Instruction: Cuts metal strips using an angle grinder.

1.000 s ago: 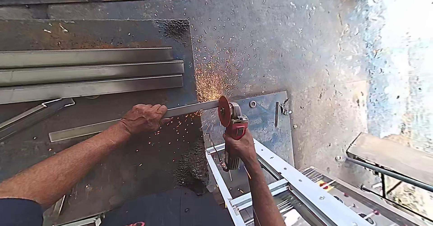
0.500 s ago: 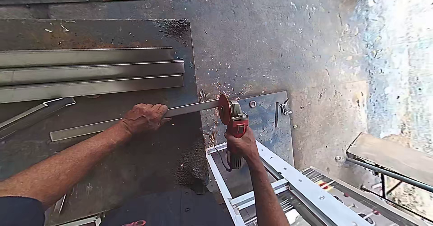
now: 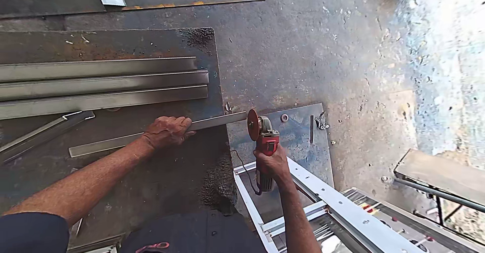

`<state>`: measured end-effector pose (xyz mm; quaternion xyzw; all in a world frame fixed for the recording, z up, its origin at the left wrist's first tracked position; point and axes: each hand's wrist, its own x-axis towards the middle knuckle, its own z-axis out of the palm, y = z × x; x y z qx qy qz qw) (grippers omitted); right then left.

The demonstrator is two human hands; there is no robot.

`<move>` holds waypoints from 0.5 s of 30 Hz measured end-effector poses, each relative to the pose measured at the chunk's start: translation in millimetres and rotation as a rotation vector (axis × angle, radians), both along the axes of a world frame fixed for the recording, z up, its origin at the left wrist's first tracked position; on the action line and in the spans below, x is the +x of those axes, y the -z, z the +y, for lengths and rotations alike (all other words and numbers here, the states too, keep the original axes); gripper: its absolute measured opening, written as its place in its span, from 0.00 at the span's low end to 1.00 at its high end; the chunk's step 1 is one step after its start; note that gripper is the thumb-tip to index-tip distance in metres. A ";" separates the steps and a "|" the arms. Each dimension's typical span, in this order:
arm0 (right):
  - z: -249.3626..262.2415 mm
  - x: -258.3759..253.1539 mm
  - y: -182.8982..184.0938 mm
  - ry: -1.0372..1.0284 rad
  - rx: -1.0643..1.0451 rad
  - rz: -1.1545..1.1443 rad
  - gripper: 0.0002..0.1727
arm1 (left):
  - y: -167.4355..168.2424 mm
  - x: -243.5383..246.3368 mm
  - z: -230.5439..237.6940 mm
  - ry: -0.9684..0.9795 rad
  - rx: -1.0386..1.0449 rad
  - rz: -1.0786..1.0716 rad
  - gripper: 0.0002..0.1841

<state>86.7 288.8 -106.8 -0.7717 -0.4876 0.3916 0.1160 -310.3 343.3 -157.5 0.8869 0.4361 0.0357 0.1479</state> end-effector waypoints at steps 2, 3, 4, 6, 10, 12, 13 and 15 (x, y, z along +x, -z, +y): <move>-16.0 2.3 0.6 0.057 0.018 0.029 0.42 | -1.0 1.7 -2.9 -0.019 0.006 0.009 0.31; -24.0 3.2 -0.8 0.087 0.013 0.044 0.41 | 0.0 3.6 -5.6 -0.044 0.017 0.008 0.33; -32.8 4.3 -2.1 0.121 0.003 0.059 0.40 | 1.9 6.2 -10.3 -0.085 0.027 0.008 0.37; -53.0 7.8 -3.1 0.168 -0.007 0.082 0.40 | 8.0 13.3 -24.4 -0.191 0.020 0.011 0.45; -98.0 18.0 -8.9 0.223 -0.026 0.093 0.40 | 16.6 24.2 -52.8 -0.253 0.021 0.029 0.43; -123.2 23.7 -11.2 0.259 -0.020 0.095 0.40 | 18.4 23.5 -57.3 -0.264 0.015 -0.006 0.36; -136.5 27.1 -13.2 0.281 -0.010 0.097 0.40 | 18.0 24.8 -57.6 -0.268 0.004 -0.022 0.34; -165.2 34.7 -19.8 0.323 0.026 0.111 0.39 | 11.3 33.6 -57.3 -0.276 -0.035 -0.035 0.30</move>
